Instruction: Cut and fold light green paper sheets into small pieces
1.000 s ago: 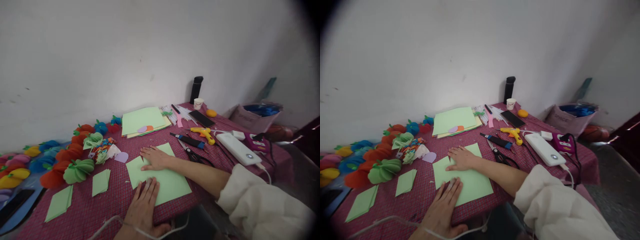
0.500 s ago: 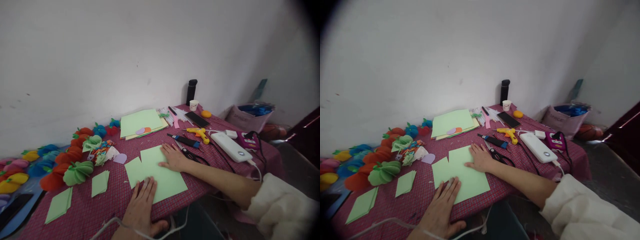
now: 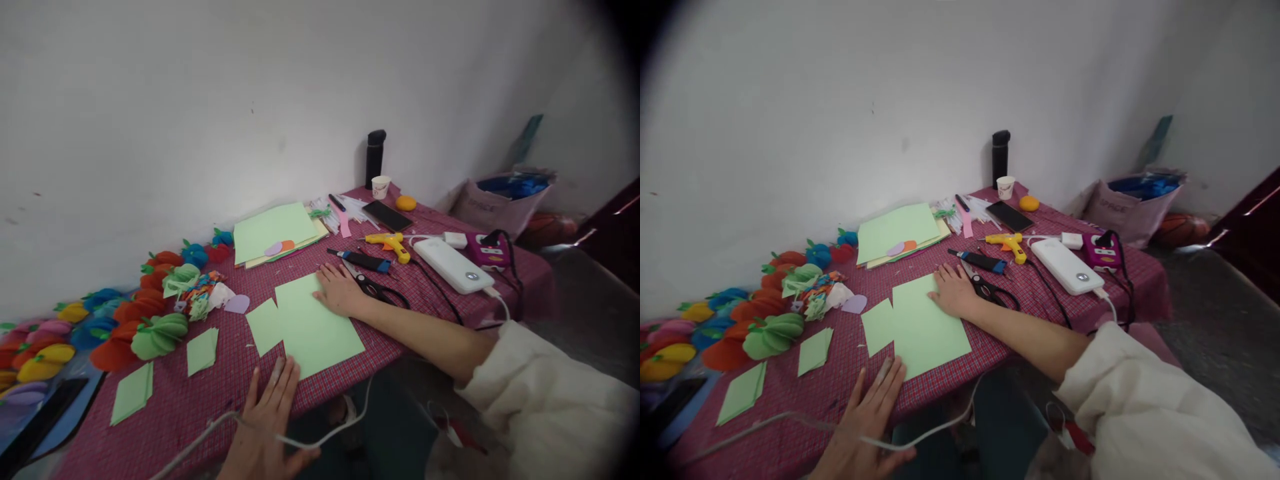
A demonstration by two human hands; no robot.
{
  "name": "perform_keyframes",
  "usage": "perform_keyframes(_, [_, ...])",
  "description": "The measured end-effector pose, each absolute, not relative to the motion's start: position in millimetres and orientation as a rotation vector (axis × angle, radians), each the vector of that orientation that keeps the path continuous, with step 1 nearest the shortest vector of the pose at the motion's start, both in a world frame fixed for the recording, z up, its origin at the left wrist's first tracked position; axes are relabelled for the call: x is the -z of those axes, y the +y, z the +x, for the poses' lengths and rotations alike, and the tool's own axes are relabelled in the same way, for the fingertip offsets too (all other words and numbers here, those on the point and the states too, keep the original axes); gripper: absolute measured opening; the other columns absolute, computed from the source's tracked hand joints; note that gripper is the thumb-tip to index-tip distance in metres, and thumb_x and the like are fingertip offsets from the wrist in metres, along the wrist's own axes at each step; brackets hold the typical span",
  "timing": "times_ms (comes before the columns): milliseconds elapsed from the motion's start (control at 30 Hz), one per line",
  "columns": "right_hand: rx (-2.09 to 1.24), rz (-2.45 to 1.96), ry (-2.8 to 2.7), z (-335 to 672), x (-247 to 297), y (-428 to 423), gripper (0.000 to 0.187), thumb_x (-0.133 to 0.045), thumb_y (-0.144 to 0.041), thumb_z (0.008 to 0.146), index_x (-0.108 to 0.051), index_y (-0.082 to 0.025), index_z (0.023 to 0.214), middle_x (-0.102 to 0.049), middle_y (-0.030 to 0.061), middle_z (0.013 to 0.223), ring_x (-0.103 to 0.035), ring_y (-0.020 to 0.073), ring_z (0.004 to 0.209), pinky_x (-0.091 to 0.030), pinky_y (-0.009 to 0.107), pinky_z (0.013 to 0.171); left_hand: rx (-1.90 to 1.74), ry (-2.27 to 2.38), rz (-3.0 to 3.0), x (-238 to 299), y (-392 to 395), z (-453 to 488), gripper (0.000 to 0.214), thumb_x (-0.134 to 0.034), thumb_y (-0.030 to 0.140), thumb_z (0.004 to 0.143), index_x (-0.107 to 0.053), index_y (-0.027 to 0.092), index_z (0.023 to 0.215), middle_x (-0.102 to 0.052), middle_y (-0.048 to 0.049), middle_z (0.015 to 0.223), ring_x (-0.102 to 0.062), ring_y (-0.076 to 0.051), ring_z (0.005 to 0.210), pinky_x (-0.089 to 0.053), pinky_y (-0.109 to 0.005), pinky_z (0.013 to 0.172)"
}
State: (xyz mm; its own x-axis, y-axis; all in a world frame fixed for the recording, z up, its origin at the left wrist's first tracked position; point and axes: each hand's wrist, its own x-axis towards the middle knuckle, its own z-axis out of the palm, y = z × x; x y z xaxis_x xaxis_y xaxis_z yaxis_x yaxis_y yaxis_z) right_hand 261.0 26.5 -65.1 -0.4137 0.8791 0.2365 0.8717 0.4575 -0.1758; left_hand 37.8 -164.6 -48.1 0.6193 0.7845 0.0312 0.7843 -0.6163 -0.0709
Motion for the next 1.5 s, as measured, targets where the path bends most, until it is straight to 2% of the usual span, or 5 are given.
perform_keyframes(267, [-0.017, -1.55, -2.361, 264.4, 57.4, 35.3, 0.049, -0.03, -0.031, 0.086, -0.037, -0.007, 0.128, -0.034, 0.0137, 0.136, -0.023, 0.0241, 0.127, -0.015, 0.04, 0.102, -0.04, -1.428, -2.745, 31.8, -180.0, 39.1, 0.085, -0.036, 0.063, 0.075, -0.008, 0.014, 0.138, -0.025, -0.0098, 0.141, -0.016, -0.027, 0.13, -0.01, -0.049, 0.105])
perform_keyframes(433, [-0.033, -1.223, -2.497, 254.6, 39.7, 14.5, 0.041, -0.03, -0.025, 0.087, -0.045, -0.012, 0.123, -0.038, 0.0096, 0.135, -0.022, 0.0209, 0.128, -0.013, 0.039, 0.104, 0.056, -1.468, -2.608, 26.5, -155.7, 40.9, 0.07, -0.035, 0.05, 0.083, -0.012, 0.013, 0.138, -0.022, -0.01, 0.142, -0.014, -0.024, 0.132, -0.01, -0.045, 0.107])
perform_keyframes(600, [-0.331, -0.83, -2.695, 237.6, 30.8, -14.0, 0.041, -0.029, -0.032, 0.089, -0.047, -0.017, 0.122, -0.044, 0.0067, 0.131, -0.031, 0.0175, 0.124, -0.021, 0.037, 0.101, 0.011, -1.466, -2.646, 27.3, -126.7, 52.2, 0.074, -0.032, 0.057, 0.08, -0.014, 0.014, 0.137, -0.02, -0.0097, 0.143, -0.013, -0.025, 0.131, -0.007, -0.048, 0.106])
perform_keyframes(867, [-0.426, -0.627, -2.787, 220.0, 34.0, -18.2, 0.053, -0.025, -0.048, 0.088, -0.043, -0.014, 0.126, -0.043, 0.0106, 0.131, -0.03, 0.0195, 0.124, -0.018, 0.04, 0.102, -0.008, -1.465, -2.798, 37.3, -117.2, 48.7, 0.083, -0.031, 0.065, 0.076, -0.018, 0.01, 0.136, -0.025, -0.0145, 0.14, -0.014, -0.026, 0.131, -0.008, -0.048, 0.106])
perform_keyframes(1500, [-0.352, -0.904, -2.774, 180.5, 41.4, 30.8, 0.08, -0.02, -0.069, 0.077, -0.039, -0.011, 0.128, -0.036, 0.0131, 0.135, -0.029, 0.0261, 0.125, -0.013, 0.048, 0.102, 0.024, -1.53, -2.793, 39.6, -134.6, 45.5, 0.096, -0.03, 0.074, 0.067, -0.008, 0.013, 0.138, -0.017, -0.0127, 0.143, -0.015, -0.029, 0.13, -0.007, -0.053, 0.104])
